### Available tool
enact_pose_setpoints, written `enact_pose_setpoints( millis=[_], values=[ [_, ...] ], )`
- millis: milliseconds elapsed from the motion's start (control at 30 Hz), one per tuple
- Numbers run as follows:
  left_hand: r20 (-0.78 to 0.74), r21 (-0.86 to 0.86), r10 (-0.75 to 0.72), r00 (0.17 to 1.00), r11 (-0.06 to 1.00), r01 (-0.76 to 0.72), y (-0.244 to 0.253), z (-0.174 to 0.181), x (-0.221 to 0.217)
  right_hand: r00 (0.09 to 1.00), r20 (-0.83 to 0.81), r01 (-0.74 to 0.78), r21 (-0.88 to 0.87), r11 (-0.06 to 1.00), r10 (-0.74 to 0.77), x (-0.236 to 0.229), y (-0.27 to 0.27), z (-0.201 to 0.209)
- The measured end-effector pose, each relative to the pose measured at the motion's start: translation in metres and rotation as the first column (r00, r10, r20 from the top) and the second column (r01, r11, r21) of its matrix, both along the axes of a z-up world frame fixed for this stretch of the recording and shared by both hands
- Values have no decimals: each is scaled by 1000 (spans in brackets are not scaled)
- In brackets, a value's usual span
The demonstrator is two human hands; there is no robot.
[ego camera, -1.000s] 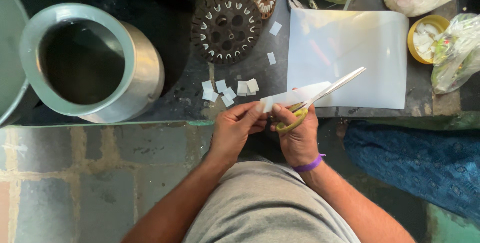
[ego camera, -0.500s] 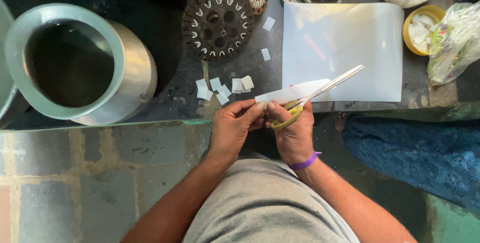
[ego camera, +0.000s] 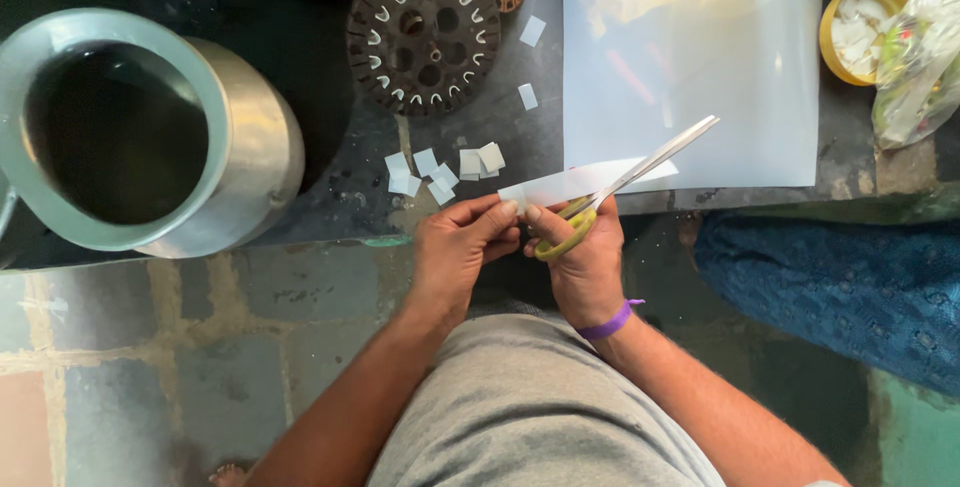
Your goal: The person uses scissors to cut a white plastic sheet into small rectangular pieces. The person repeatedly cuts the sheet into strips and then into smaller segments, placing the cut pieces on the work surface.
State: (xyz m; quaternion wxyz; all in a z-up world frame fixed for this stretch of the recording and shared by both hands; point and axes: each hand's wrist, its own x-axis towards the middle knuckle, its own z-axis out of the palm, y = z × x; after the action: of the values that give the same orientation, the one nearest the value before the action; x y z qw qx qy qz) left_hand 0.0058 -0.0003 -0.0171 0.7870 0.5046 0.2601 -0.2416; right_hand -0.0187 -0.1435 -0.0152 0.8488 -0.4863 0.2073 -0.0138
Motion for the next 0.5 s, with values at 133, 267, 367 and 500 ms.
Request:
enact_pose_setpoints(
  millis=[133,267,367,500],
  values=[
    [-19,31,5,1000,1000,-4,3,-9,4,988,-122,-111,-178,978,90,-11,-15,-12],
    [-41,99,-16,999,995,20,6,-18,9,939,-270,-276,-226,934,212,-55,-48,-36],
    [-52,119,-18,998,993,24,9,-21,12,898,-269,-429,-353,832,349,-86,-71,-49],
    [-55,130,-32,998,991,39,9,-24,15,773,-462,-604,-332,724,434,-100,-79,-51]
  ],
)
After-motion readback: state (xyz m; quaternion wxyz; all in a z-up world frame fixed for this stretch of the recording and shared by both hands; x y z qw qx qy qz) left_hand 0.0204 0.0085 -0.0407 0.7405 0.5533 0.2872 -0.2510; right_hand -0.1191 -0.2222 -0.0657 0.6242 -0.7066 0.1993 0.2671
